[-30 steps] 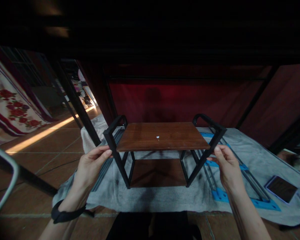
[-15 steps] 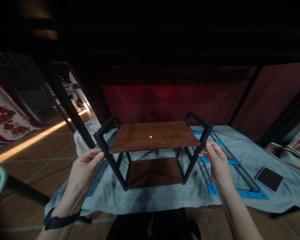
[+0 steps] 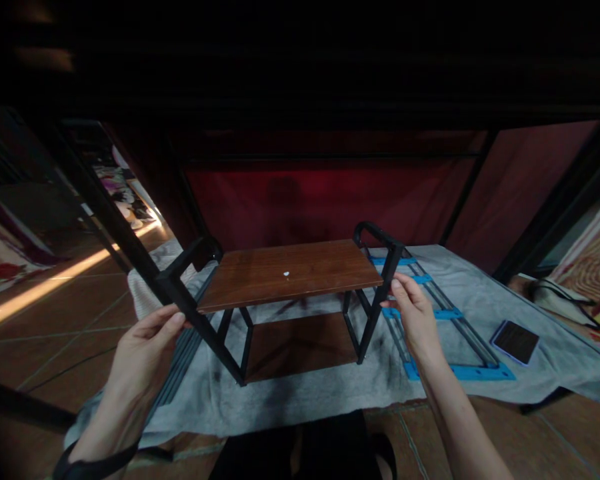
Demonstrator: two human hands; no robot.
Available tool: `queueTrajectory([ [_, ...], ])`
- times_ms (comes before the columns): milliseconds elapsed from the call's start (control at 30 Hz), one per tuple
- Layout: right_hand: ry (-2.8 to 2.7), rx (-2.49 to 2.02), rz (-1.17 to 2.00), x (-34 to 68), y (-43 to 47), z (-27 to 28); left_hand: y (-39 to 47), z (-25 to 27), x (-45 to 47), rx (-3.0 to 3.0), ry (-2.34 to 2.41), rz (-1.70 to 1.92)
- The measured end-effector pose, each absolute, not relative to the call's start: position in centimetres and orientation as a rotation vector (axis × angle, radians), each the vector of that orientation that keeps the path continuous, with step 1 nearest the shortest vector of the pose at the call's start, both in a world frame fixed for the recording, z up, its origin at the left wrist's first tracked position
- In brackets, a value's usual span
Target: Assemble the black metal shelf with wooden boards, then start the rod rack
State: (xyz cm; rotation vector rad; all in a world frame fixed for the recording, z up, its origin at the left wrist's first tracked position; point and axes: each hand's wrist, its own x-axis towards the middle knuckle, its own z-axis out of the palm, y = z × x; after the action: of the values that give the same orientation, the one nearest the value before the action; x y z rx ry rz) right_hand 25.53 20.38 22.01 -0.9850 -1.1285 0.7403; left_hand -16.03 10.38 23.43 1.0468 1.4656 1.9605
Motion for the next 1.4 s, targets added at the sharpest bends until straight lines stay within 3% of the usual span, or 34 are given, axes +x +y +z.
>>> queueTrajectory([
  [733,-1.247,-1.049,0.58,26.1,20.4,22.2,9.8,23.3,-15.9,1.105,1.521,1.899],
  [1067,-1.213,-1.079,0.593,26.1,20.3,23.1,9.7,23.9,-15.7,1.212,1.607,1.85],
  [1267,-1.18,-1.084,0.618,26.8,20.5,23.0,8.8,24.6,-15.2,1.565,1.803,1.897],
  [1400,-1.088,-1.013,0.728,26.9,20.8,23.1,9.0,24.6,-14.9,1.34,1.611,1.962],
])
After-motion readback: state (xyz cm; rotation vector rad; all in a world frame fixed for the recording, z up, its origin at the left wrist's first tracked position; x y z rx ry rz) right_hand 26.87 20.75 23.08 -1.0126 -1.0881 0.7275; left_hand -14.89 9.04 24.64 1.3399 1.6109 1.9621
